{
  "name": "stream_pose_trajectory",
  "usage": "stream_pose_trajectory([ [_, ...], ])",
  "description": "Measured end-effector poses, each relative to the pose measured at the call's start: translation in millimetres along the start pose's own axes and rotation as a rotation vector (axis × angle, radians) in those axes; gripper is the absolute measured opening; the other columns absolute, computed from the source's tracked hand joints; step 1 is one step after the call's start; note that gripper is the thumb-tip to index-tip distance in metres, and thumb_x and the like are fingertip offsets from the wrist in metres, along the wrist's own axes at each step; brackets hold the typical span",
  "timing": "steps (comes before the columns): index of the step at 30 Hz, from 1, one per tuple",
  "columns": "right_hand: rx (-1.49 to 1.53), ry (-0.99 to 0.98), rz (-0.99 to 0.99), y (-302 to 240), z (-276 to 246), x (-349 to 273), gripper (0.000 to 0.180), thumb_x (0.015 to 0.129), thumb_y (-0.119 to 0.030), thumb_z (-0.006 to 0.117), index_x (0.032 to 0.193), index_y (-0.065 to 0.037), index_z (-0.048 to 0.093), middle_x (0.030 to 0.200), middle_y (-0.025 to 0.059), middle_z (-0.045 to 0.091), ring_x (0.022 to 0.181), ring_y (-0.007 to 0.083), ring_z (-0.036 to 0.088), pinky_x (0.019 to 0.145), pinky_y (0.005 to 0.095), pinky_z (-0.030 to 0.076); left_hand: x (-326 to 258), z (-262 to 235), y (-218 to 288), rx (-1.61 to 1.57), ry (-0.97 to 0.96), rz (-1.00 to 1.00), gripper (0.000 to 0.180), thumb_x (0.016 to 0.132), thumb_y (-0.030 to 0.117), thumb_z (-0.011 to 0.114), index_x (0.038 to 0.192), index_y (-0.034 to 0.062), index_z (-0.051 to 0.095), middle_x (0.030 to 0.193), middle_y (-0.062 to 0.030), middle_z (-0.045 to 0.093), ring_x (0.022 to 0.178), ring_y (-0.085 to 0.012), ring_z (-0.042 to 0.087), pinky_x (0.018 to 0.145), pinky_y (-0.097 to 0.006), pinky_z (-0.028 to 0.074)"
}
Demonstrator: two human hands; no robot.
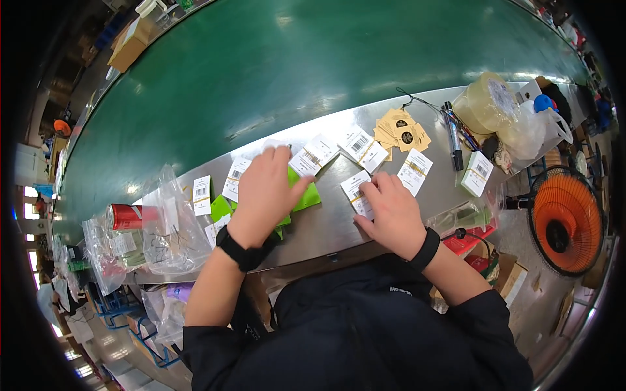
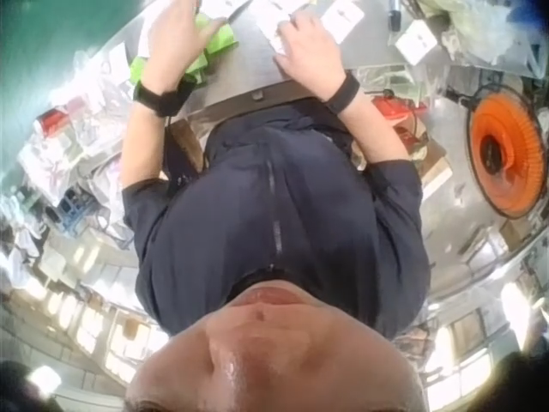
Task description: The recorder is seen organizing shoe tags and labels, matching them, and securing them with rubber bands on a workshop table.
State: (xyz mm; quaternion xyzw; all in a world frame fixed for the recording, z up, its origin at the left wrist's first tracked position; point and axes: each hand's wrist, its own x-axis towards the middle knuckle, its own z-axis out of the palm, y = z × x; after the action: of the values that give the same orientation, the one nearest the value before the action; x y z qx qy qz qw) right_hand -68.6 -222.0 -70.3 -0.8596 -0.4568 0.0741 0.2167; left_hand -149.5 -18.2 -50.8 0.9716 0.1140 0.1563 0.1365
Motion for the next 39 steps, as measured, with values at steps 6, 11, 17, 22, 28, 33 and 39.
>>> stream_pose_trajectory([
  [6,0.019,0.051,-0.092,-1.5,1.9,-2.1,0.037,0.059,-0.015,0.071,0.089,-0.005,0.052,0.088,0.0109,0.046,0.082,0.0269,0.047,0.069,0.0348,0.043,-20.8,13.9,24.0,0.26,-0.257,-0.069,0.059,0.061,0.051,0.07,0.085,0.0008,0.049,0.077,-0.0146,0.056,0.073,-0.0276,0.056,0.065,-0.036,0.042],
  [11,0.044,-0.001,-0.061,-2.0,-1.5,-4.7,0.044,0.059,-0.016,0.073,0.097,-0.004,0.053,0.094,0.0104,0.048,0.089,0.0275,0.049,0.075,0.035,0.043,-21.9,6.7,22.4,0.263,-0.278,-0.122,0.035,0.066,0.03,0.067,0.08,0.0024,0.05,0.068,-0.0121,0.055,0.064,-0.027,0.054,0.065,-0.038,0.04],
  [17,0.095,0.065,-0.042,1.0,0.1,-7.8,0.05,0.058,-0.014,0.073,0.101,-0.005,0.051,0.093,0.0108,0.047,0.086,0.0279,0.049,0.074,0.0353,0.043,-21.8,-17.3,7.5,0.19,-0.086,0.03,0.007,0.064,0.011,0.055,0.066,0.0043,0.053,0.059,-0.0106,0.055,0.062,-0.0279,0.054,0.063,-0.04,0.039],
  [22,0.141,0.054,0.009,0.5,1.9,-10.6,0.064,0.058,-0.013,0.074,0.115,-0.004,0.045,0.095,0.0122,0.047,0.088,0.029,0.05,0.075,0.0356,0.044,-24.8,-15.1,5.6,-0.014,-0.176,0.005,0.01,0.066,0.009,0.054,0.075,0.0039,0.056,0.061,-0.0117,0.054,0.063,-0.0296,0.053,0.064,-0.04,0.04],
  [28,0.18,-0.061,0.031,-4.8,3.9,-7.6,0.076,0.06,-0.011,0.073,0.126,-0.003,0.036,0.097,0.015,0.048,0.091,0.0309,0.05,0.079,0.0363,0.043,-36.0,-3.1,6.4,0.139,-0.195,0.008,0.023,0.069,0.009,0.057,0.092,0.0044,0.058,0.084,-0.0105,0.054,0.082,-0.0287,0.051,0.07,-0.038,0.04],
  [33,0.298,-0.012,-0.015,4.7,10.1,-12.7,0.077,0.063,-0.01,0.071,0.129,-0.001,0.031,0.105,0.0188,0.05,0.096,0.034,0.049,0.083,0.0384,0.041,-52.5,-25.5,7.7,-0.01,-0.056,-0.07,0.036,0.067,0.011,0.066,0.1,0.0032,0.055,0.094,-0.0126,0.054,0.09,-0.0304,0.05,0.077,-0.039,0.04],
  [39,0.301,-0.017,-0.008,5.7,4.9,-13.2,0.075,0.064,-0.011,0.07,0.129,-0.001,0.032,0.105,0.0188,0.05,0.096,0.0341,0.048,0.083,0.0387,0.041,-85.3,-36.2,2.3,0.18,-0.152,-0.117,0.059,0.059,0.02,0.075,0.11,0.0048,0.05,0.104,-0.0131,0.05,0.097,-0.0295,0.048,0.081,-0.039,0.039],
])
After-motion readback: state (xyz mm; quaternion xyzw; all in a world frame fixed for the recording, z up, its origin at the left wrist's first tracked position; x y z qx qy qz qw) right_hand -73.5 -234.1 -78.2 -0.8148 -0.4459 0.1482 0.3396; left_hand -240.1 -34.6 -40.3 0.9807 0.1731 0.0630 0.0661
